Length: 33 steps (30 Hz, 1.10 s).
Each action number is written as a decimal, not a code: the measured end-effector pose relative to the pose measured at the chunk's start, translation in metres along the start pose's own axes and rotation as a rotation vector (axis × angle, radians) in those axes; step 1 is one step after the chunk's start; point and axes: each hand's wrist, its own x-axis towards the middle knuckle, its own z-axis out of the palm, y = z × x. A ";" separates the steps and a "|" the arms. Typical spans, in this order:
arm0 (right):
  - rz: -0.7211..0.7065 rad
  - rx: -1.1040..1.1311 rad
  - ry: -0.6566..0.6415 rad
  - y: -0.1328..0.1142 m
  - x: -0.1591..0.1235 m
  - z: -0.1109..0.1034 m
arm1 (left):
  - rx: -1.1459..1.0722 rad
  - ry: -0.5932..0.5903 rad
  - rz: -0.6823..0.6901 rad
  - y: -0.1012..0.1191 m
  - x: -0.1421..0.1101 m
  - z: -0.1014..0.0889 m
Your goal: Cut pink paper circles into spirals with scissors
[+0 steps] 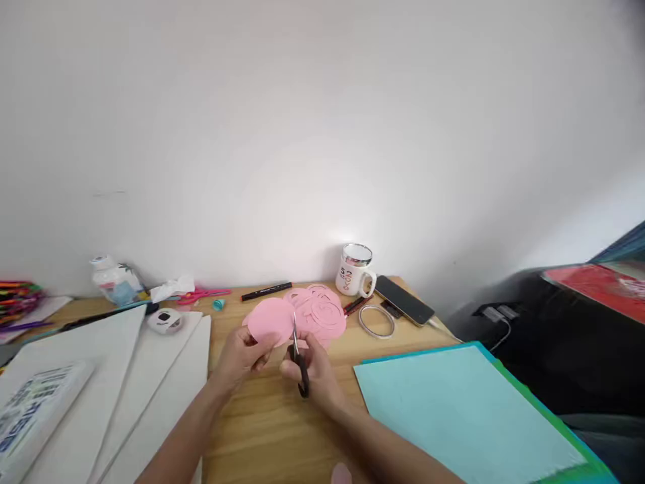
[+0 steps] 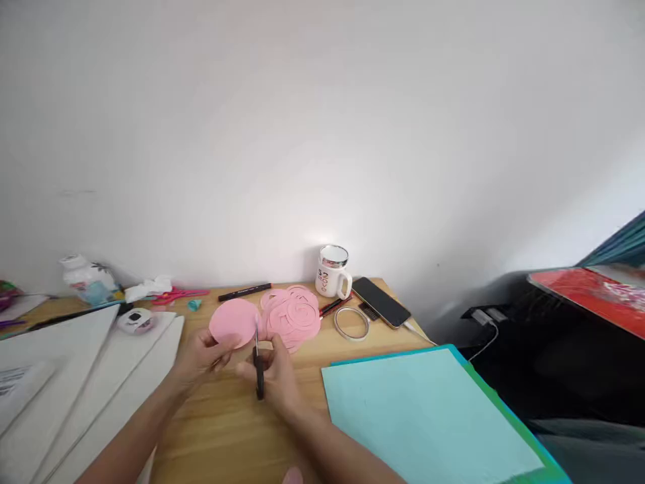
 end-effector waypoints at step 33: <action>0.007 -0.002 -0.001 0.004 -0.003 -0.004 | -0.086 -0.023 0.027 -0.005 0.000 -0.003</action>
